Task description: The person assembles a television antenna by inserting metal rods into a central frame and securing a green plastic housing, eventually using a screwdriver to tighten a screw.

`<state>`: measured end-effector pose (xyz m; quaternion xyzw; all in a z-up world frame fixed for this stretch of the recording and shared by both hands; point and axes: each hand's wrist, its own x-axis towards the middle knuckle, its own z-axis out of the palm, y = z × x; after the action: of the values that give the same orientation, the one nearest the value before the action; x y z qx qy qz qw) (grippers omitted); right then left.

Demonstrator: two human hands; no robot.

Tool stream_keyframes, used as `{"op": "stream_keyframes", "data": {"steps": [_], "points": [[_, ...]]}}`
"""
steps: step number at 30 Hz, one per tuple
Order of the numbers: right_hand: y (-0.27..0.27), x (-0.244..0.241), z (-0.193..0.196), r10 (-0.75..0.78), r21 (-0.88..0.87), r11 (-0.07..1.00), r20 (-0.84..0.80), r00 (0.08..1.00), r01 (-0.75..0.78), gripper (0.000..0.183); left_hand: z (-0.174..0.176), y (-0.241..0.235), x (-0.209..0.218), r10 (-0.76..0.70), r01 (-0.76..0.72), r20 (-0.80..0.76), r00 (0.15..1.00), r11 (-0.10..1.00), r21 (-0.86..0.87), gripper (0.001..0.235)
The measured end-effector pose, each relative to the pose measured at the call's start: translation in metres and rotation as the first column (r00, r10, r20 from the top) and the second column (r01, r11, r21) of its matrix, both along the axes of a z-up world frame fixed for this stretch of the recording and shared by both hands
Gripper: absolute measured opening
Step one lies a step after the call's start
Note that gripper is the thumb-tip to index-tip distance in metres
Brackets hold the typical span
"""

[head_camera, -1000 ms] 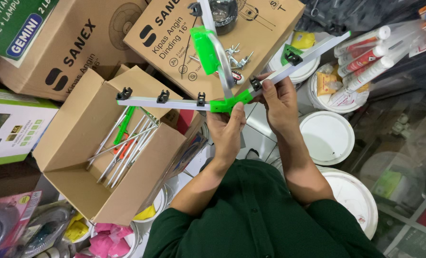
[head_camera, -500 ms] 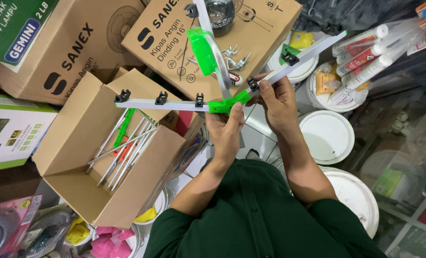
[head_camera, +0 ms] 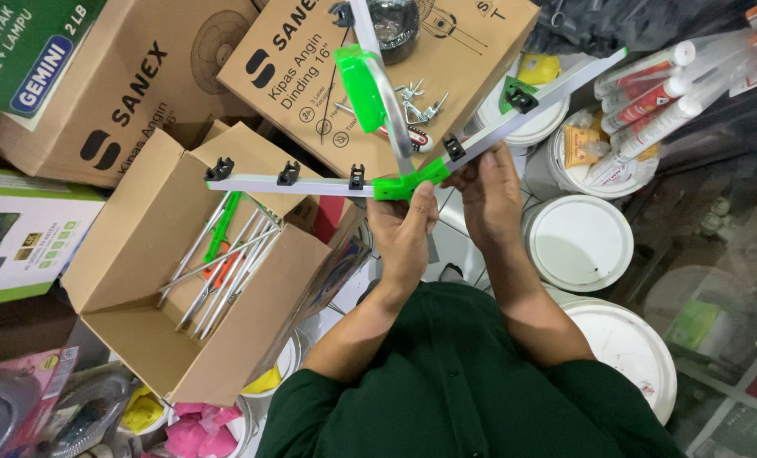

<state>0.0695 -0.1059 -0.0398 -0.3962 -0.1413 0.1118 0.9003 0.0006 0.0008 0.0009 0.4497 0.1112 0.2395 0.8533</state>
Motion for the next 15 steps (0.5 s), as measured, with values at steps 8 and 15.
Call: {"op": "stream_keyframes", "data": {"steps": [8, 15], "points": [[0.004, 0.001, 0.017, 0.001, -0.038, 0.999, 0.055, 0.998, 0.001, 0.032, 0.002, 0.003, 0.0, -0.001, 0.001, -0.013, 1.0, 1.0, -0.009, 0.024], [0.003, 0.013, 0.02, -0.073, -0.136, 0.988, 0.041, 0.996, 0.078, 0.026, 0.001, 0.002, 0.0, -0.005, 0.004, -0.018, 1.0, 1.0, -0.022, 0.024]]}}
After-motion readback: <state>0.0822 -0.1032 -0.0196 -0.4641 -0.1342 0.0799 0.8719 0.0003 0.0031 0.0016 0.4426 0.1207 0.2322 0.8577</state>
